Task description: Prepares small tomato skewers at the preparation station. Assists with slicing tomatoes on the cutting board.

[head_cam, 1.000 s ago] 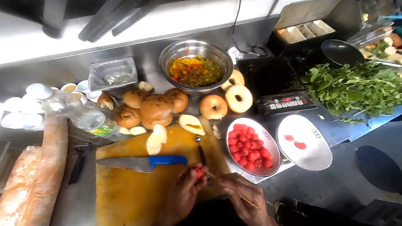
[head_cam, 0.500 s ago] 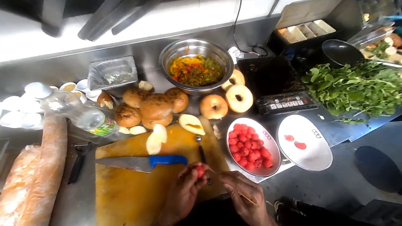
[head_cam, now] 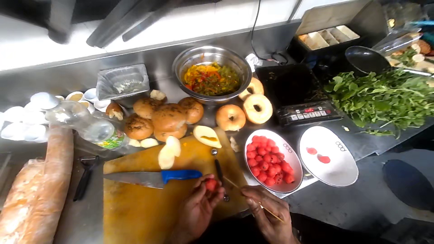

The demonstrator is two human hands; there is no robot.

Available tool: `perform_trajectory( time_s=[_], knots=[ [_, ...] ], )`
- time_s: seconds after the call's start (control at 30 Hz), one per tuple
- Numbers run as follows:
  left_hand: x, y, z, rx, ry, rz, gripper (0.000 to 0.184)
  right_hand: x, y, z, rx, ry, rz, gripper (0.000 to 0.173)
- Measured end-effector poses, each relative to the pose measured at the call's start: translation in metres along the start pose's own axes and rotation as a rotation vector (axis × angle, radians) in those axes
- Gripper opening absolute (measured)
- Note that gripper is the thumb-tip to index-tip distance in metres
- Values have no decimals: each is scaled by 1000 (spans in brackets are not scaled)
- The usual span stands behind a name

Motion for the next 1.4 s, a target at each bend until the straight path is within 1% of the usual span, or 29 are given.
perform_trajectory(
  time_s=[0.17, 0.27, 0.37, 0.5, 0.63, 0.73, 0.9, 1.2, 1.4],
  knots=[
    [2, -3, 3, 36, 105, 56, 38, -1, 0, -2, -31, -23, -2, 23],
    [2, -5, 3, -20, 114, 65, 39, 0, 1, -2, -63, -9, -19, 22],
    [2, -5, 7, -40, 101, 45, 30, -1, 1, -2, -84, -6, -20, 22],
    [2, -5, 5, -48, 77, 43, 23, 0, -2, -8, 30, -83, 8, 22],
    [1, -3, 7, -15, 149, 35, 21, 1, -5, -10, -58, -96, 23, 20],
    [0, -2, 6, -25, 103, 13, 25, 0, -6, -10, -68, -110, 34, 20],
    [2, -2, 4, -65, 97, 26, 20, 1, -4, -13, -75, -116, 20, 19],
    [4, -2, 1, -89, 75, 22, 19, 1, -1, -15, -75, -118, 10, 20],
    [5, -5, -1, -87, 57, 33, 16, -1, -9, -16, 23, -126, 72, 19]
  ],
)
Point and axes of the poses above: each hand's wrist, its own x-axis away from the middle knuckle, its own z-axis out of the back of the hand, y = z × x, the point moved 7 cm from there along -x, towards the middle knuckle, and after that the axes turned 12 degrees about -x, right-handed, at the moved point
